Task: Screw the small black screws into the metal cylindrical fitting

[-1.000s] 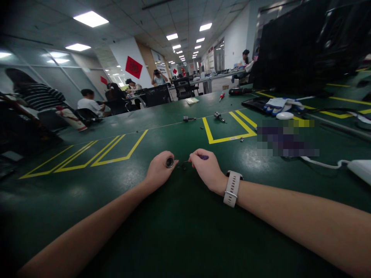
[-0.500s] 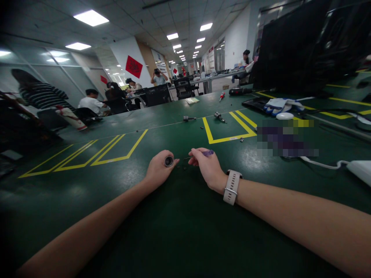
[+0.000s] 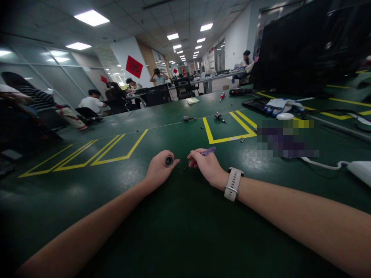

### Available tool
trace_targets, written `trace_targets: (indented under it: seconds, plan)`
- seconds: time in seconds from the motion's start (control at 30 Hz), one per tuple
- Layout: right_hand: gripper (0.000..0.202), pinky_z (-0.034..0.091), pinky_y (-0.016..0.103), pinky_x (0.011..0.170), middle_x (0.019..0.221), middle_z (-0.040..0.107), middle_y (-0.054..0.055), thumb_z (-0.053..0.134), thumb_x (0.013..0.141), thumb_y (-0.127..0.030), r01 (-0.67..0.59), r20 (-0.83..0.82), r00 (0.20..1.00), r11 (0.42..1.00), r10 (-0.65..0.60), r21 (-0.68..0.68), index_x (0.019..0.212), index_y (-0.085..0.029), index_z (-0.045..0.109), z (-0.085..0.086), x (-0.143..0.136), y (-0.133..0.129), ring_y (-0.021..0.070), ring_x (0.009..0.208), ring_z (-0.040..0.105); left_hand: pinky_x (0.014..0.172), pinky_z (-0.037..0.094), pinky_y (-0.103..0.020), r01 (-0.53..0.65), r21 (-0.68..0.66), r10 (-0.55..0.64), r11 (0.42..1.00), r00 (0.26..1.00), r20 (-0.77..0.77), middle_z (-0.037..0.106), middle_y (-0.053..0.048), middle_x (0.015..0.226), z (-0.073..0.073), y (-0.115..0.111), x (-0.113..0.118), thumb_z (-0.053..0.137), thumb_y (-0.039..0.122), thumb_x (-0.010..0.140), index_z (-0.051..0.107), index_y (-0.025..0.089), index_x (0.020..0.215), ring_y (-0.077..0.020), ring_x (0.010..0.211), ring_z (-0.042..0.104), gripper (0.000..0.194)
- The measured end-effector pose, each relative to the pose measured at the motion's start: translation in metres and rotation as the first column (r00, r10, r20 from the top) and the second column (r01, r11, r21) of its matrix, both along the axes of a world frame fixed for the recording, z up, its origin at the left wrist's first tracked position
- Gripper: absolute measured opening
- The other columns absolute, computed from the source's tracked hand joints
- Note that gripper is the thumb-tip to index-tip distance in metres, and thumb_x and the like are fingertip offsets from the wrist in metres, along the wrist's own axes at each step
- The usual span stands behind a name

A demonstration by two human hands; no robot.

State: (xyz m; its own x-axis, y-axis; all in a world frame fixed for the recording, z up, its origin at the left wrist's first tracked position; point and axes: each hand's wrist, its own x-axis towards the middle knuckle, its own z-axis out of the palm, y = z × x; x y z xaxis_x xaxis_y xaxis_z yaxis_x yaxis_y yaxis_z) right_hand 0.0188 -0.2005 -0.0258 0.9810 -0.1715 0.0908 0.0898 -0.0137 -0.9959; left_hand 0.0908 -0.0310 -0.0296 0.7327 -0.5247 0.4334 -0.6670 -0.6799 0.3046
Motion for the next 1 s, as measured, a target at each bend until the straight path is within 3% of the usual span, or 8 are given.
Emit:
trace_targets:
  seconds: [0.53,1.0]
  plan:
    - [0.027,0.046,0.031,0.064,0.089,0.069,0.007,0.045,0.084,-0.033,-0.112,0.017,0.993,0.992,0.113,-0.055,0.087,-0.016,0.066,-0.0093,0.0051,-0.0098,0.0175,0.073,0.061,0.060,0.037,-0.027,0.006,-0.001,-0.006,1.000,1.000,-0.015,0.054,0.000,0.072,-0.0011,0.0014,0.0006,0.060,0.028,0.077,0.054,0.018,0.075,-0.0156,0.067,0.050,0.011]
    - [0.031,0.045,0.031,0.061,0.084,0.067,0.008,0.044,0.084,-0.034,-0.087,0.030,0.996,0.995,0.088,-0.043,0.077,-0.015,0.066,-0.0017,0.0035,-0.0064,0.0159,0.065,0.058,0.059,0.038,-0.027,0.006,-0.004,-0.006,1.000,1.000,0.008,0.056,0.000,0.072,-0.0015,0.0016,0.0007,0.062,0.028,0.077,0.055,0.018,0.075,-0.0149,0.065,0.050,0.012]
